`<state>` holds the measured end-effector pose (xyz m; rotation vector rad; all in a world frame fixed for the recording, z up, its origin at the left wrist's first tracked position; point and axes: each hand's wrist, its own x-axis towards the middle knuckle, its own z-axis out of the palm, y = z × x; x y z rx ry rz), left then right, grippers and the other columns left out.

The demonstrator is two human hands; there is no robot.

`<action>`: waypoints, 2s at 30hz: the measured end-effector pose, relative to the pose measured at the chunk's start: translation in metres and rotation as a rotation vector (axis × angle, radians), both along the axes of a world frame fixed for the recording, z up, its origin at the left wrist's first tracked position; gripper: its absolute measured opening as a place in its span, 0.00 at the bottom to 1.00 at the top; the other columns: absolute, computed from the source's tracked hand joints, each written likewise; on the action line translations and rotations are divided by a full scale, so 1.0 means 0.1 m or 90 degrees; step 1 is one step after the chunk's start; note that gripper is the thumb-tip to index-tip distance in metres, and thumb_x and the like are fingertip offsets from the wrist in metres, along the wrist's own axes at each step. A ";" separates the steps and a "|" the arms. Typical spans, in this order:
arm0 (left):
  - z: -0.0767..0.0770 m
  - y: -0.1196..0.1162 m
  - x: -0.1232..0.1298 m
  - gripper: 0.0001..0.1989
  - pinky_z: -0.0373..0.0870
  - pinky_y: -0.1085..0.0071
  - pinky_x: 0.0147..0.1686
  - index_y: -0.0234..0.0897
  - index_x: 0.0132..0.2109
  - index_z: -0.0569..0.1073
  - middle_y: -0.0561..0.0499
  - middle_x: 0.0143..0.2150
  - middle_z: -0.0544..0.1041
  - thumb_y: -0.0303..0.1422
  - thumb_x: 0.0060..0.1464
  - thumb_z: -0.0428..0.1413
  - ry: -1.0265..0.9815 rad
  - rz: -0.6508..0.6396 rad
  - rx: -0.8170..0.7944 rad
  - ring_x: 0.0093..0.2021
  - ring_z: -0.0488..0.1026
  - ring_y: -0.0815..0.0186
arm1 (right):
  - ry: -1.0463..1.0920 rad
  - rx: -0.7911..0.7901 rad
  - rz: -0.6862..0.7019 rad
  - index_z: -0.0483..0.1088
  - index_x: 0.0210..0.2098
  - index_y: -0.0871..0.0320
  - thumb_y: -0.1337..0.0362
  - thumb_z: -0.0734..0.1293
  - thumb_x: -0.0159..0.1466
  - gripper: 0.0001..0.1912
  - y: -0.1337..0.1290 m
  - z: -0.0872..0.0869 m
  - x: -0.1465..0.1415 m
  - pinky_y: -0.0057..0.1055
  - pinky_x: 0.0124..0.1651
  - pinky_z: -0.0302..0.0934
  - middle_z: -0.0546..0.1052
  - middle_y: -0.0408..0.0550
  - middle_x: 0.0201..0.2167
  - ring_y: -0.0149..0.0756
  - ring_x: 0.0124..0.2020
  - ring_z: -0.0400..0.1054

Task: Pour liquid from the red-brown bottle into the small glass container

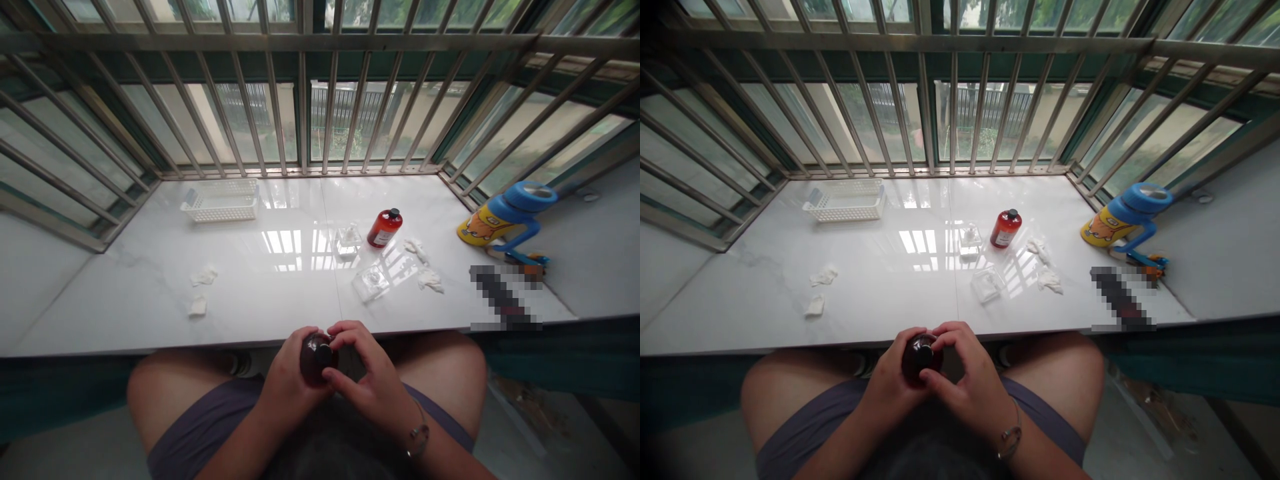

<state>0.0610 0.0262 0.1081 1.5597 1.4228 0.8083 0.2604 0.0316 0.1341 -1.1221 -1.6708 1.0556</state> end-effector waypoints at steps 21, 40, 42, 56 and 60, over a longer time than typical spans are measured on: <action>-0.02 0.00 -0.01 0.35 0.79 0.56 0.55 0.44 0.60 0.71 0.47 0.57 0.81 0.35 0.45 0.72 0.014 0.000 0.017 0.54 0.82 0.51 | 0.017 0.002 0.020 0.72 0.51 0.48 0.65 0.75 0.65 0.17 0.00 -0.01 -0.02 0.40 0.62 0.68 0.75 0.50 0.56 0.43 0.58 0.72; -0.01 0.00 0.01 0.34 0.79 0.55 0.55 0.45 0.60 0.71 0.47 0.56 0.82 0.32 0.45 0.70 0.007 -0.007 0.020 0.53 0.82 0.51 | -0.020 0.015 -0.023 0.72 0.48 0.48 0.62 0.76 0.66 0.14 0.00 -0.03 -0.04 0.38 0.61 0.67 0.75 0.49 0.56 0.42 0.58 0.72; -0.01 0.00 0.01 0.34 0.79 0.55 0.55 0.45 0.60 0.70 0.46 0.56 0.82 0.33 0.45 0.70 0.008 -0.009 0.021 0.53 0.82 0.51 | -0.020 0.015 -0.024 0.73 0.49 0.48 0.62 0.76 0.66 0.14 0.00 -0.03 -0.04 0.38 0.61 0.68 0.75 0.49 0.55 0.43 0.57 0.73; -0.08 0.00 0.01 0.32 0.78 0.53 0.56 0.45 0.61 0.70 0.45 0.57 0.80 0.34 0.48 0.69 0.028 -0.023 0.038 0.55 0.81 0.51 | -0.016 0.023 -0.052 0.73 0.51 0.48 0.62 0.81 0.60 0.22 -0.02 -0.04 -0.06 0.37 0.56 0.70 0.78 0.46 0.50 0.42 0.52 0.75; -0.09 -0.02 0.02 0.32 0.79 0.54 0.56 0.45 0.61 0.70 0.46 0.57 0.80 0.30 0.48 0.67 0.024 -0.036 0.049 0.55 0.81 0.52 | -0.029 -0.001 -0.066 0.74 0.49 0.49 0.63 0.81 0.59 0.21 -0.03 -0.02 -0.07 0.35 0.51 0.71 0.79 0.44 0.46 0.40 0.47 0.76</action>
